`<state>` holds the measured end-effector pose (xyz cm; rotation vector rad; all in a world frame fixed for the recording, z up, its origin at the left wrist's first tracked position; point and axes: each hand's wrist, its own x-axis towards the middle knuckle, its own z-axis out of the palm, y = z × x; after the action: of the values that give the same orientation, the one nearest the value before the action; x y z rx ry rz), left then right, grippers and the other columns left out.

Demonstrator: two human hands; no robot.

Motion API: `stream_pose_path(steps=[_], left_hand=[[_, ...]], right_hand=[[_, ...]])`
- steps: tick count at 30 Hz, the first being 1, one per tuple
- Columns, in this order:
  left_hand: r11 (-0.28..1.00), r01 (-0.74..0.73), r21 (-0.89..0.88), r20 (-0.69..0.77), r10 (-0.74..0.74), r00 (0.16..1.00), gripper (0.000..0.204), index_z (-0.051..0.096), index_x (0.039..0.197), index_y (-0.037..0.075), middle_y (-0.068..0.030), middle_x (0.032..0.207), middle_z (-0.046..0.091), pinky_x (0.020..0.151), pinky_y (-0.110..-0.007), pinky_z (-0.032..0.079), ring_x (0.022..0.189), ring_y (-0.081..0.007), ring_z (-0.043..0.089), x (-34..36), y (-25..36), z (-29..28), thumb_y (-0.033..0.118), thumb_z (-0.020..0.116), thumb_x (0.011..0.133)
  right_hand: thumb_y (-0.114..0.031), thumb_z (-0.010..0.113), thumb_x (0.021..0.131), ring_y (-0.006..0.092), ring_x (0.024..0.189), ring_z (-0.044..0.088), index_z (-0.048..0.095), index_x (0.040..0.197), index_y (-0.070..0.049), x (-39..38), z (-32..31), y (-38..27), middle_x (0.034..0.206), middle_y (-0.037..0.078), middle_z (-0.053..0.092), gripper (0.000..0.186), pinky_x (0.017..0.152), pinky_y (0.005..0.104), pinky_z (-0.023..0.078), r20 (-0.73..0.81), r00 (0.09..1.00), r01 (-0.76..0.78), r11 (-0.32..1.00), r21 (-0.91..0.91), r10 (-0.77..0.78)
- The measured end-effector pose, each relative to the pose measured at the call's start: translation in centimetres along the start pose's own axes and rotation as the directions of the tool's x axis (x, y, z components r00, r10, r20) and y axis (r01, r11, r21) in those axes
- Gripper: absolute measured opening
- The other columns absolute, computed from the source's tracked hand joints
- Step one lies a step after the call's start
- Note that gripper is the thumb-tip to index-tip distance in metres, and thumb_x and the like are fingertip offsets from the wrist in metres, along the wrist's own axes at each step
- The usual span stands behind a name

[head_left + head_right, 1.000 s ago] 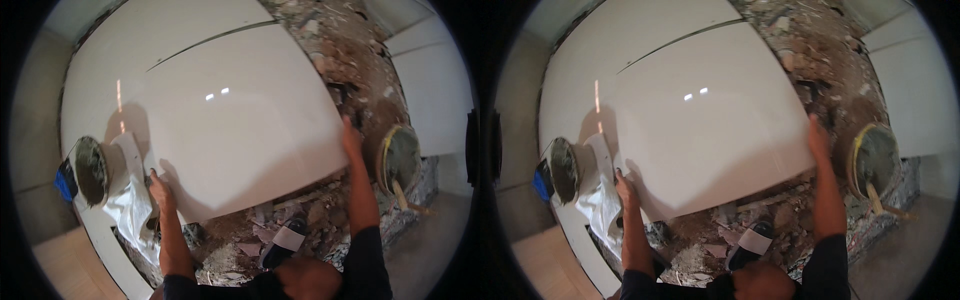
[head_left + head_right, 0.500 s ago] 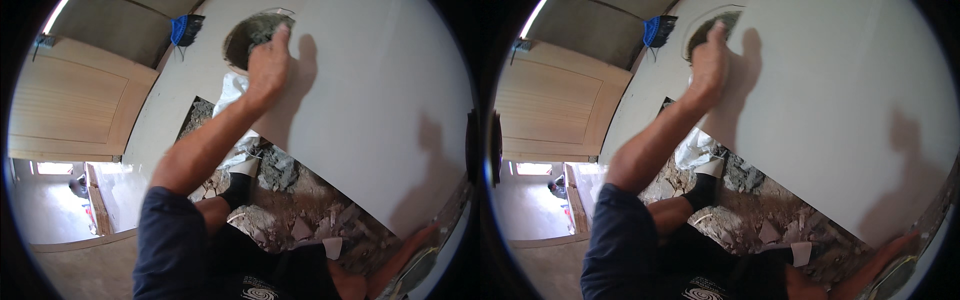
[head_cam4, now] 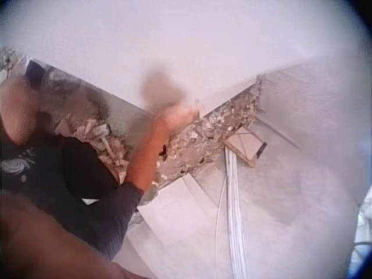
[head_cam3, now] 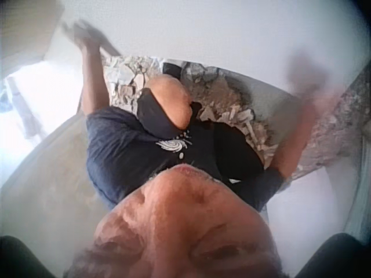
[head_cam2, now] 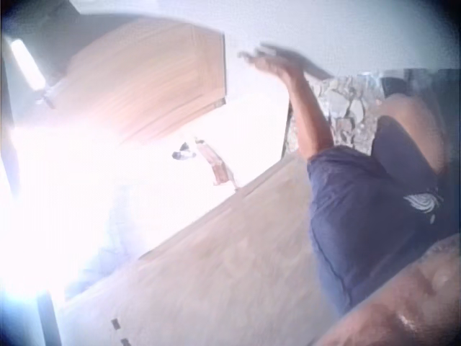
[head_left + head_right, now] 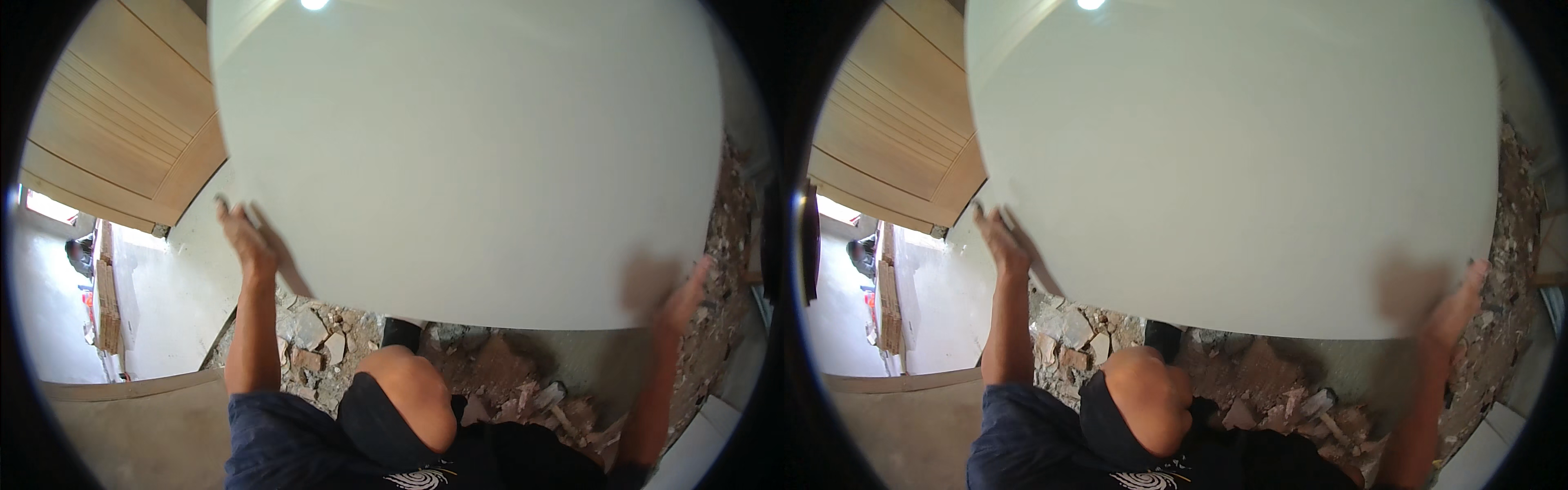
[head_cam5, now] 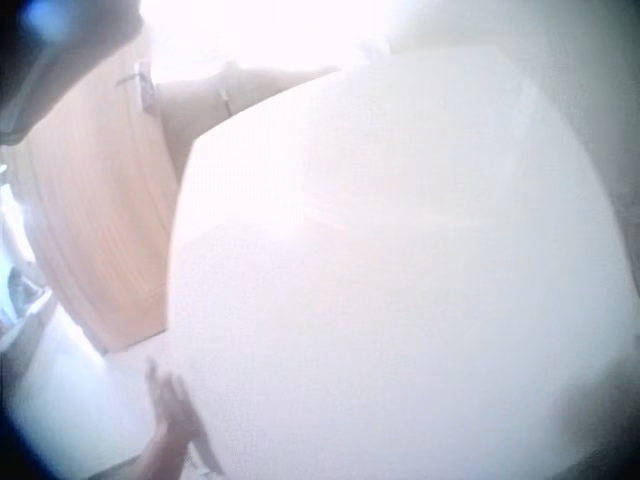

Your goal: The person scoops adhesive from a bucket and spreads it evenly on the back of a large white tile using a trowel. The person then flips the tile and places it onto the prepared floor, tapping it with a rubber mallet to level and secure it.

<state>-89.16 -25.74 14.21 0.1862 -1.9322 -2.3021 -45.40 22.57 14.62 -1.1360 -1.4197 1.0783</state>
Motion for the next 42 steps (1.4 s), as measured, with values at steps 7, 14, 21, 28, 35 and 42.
stream_pose_path(steps=[7,14,21,28,35,42], left_hand=[[0.992,0.123,0.035,-0.376,-0.1,0.921,0.093,0.05,0.123,-0.01,-0.0217,0.124,0.056,0.104,-0.038,0.035,0.115,-0.0311,0.051,1.5,-3.9,-16.7,0.073,0.022,0.091],[0.953,0.199,0.227,-0.638,-0.009,0.77,0.085,0.046,0.131,-0.009,-0.0189,0.124,0.056,0.102,-0.04,0.038,0.11,-0.0309,0.052,0.8,-7.6,-28.8,0.065,0.024,0.096],[0.881,0.361,0.305,-0.681,-0.064,0.729,0.094,0.056,0.117,-0.008,-0.0161,0.114,0.061,0.099,-0.039,0.04,0.108,-0.0289,0.056,-0.8,-7.3,-34.8,0.075,0.021,0.09],[0.777,0.451,0.439,-0.703,-0.015,0.711,0.1,0.043,0.132,-0.014,-0.0224,0.123,0.057,0.1,-0.04,0.041,0.114,-0.0333,0.055,-0.7,-12.2,-33.5,0.075,0.023,0.09],[0.719,0.55,0.424,-0.714,-0.108,0.691,0.096,0.041,0.132,-0.016,-0.0259,0.123,0.057,0.1,-0.037,0.041,0.116,-0.0335,0.053,1.6,-18.2,-31.0,0.07,0.022,0.094],[0.348,0.526,0.776,-0.564,0.008,0.826,0.09,0.041,0.134,-0.014,-0.0254,0.129,0.054,0.101,-0.039,0.04,0.12,-0.035,0.051,3.2,-20.5,-32.6,0.067,0.028,0.095]], right_hand=[[-0.035,0.044,0.101,0.0147,0.071,0.048,0.06,0.088,0.005,-7.3,17.2,0.9,0.073,0.008,0.052,0.044,0.067,0.0331,0.042,0.449,0.894,0.11,0.964,-0.242,0.011],[-0.039,0.053,0.096,0.0187,0.055,0.044,0.052,0.073,0.0,-16.4,27.4,0.6,0.059,0.01,0.045,0.046,0.054,0.0359,0.039,0.647,0.755,0.162,0.986,-0.03,-0.105],[-0.048,0.055,0.093,0.0365,0.053,0.049,0.052,0.067,-0.001,-21.5,30.9,5.0,0.055,0.018,0.046,0.054,0.053,0.0427,0.041,0.736,0.669,0.125,0.96,-0.251,0.106],[-0.052,0.05,0.094,0.043,0.066,0.06,0.061,0.074,-0.001,-21.0,32.6,11.0,0.064,0.022,0.058,0.056,0.063,0.0471,0.045,0.686,0.687,0.099,0.904,-0.415,0.239],[-0.053,0.045,0.095,0.0398,0.081,0.061,0.061,0.077,0.002,-17.5,33.6,15.1,0.079,0.023,0.062,0.061,0.076,0.0471,0.044,0.673,0.682,0.124,0.862,-0.492,0.286],[-0.051,0.043,0.097,0.0373,0.101,0.061,0.063,0.108,0.003,-17.0,34.4,17.2,0.103,0.022,0.066,0.059,0.09,0.0467,0.043,0.655,0.684,0.158,0.812,-0.563,0.321]])
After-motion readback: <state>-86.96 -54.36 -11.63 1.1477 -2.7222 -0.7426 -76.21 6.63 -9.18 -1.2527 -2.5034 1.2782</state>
